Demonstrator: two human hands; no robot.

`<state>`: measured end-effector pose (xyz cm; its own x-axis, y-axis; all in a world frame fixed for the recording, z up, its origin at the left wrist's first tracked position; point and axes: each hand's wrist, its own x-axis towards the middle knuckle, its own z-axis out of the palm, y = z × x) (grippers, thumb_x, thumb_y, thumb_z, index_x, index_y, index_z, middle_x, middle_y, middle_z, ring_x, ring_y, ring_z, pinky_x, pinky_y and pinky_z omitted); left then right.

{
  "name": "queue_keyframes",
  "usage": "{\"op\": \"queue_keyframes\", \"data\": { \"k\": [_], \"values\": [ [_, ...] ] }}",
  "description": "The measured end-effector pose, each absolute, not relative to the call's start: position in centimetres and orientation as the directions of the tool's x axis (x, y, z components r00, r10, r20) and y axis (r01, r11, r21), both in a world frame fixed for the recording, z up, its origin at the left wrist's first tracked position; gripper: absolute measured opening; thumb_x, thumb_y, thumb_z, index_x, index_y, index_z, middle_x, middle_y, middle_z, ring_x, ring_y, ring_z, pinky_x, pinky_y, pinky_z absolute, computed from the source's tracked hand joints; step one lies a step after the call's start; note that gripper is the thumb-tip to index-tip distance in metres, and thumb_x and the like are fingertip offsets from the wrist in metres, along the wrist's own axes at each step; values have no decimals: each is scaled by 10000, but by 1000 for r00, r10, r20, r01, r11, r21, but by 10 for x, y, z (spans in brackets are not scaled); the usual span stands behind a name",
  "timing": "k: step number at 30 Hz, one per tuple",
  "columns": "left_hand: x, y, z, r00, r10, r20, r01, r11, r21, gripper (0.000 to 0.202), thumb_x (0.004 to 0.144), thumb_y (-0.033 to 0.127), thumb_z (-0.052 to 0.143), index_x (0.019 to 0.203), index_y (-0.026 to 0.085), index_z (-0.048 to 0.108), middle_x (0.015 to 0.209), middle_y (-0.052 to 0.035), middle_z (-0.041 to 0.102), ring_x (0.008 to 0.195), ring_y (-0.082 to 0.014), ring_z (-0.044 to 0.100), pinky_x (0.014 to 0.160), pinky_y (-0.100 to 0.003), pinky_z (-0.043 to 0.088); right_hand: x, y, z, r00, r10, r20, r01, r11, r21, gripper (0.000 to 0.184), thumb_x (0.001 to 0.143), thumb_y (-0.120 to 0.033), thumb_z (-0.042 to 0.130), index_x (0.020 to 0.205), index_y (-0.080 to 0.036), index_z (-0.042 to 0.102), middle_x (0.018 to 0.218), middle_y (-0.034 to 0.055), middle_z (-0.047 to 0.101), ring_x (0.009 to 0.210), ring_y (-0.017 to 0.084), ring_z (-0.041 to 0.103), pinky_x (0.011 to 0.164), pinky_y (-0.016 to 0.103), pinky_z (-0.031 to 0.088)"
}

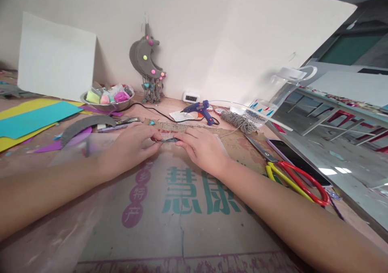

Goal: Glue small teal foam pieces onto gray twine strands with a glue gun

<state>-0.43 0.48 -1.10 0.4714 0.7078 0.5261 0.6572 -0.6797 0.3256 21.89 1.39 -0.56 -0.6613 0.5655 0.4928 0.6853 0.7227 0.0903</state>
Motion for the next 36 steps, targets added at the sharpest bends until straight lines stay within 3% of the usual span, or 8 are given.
{"op": "queue_keyframes", "data": {
  "k": [11,16,27,36],
  "values": [
    [-4,4,-7,436,754,491,646,-642,413,78,797,236,489,796,205,561,801,15,654,801,-173,578,803,-328,368,219,12,-4,-584,599,548,717,697,3,312,910,-314,394,1149,-218,571,926,73,617,867,183,557,756,319,448],
    [-4,4,-9,441,736,513,643,-658,391,83,799,226,497,819,204,574,833,15,663,828,-168,585,820,-319,371,216,11,-4,-615,604,508,691,722,-22,304,909,-303,405,1149,-220,572,841,54,608,805,172,543,705,304,442],
    [-3,2,-8,489,671,557,638,-711,297,101,827,230,486,817,202,582,837,9,662,841,-164,587,862,-323,355,213,10,-3,-641,587,495,626,773,-106,287,911,-266,412,1145,-202,565,959,72,628,859,159,559,741,301,455],
    [-4,1,-8,487,664,567,639,-713,287,73,814,204,509,819,190,581,834,15,653,843,-157,577,855,-316,352,215,12,-5,-639,584,501,600,785,-150,286,905,-276,423,1135,-225,584,908,62,630,810,160,564,710,298,456]
  ]
}}
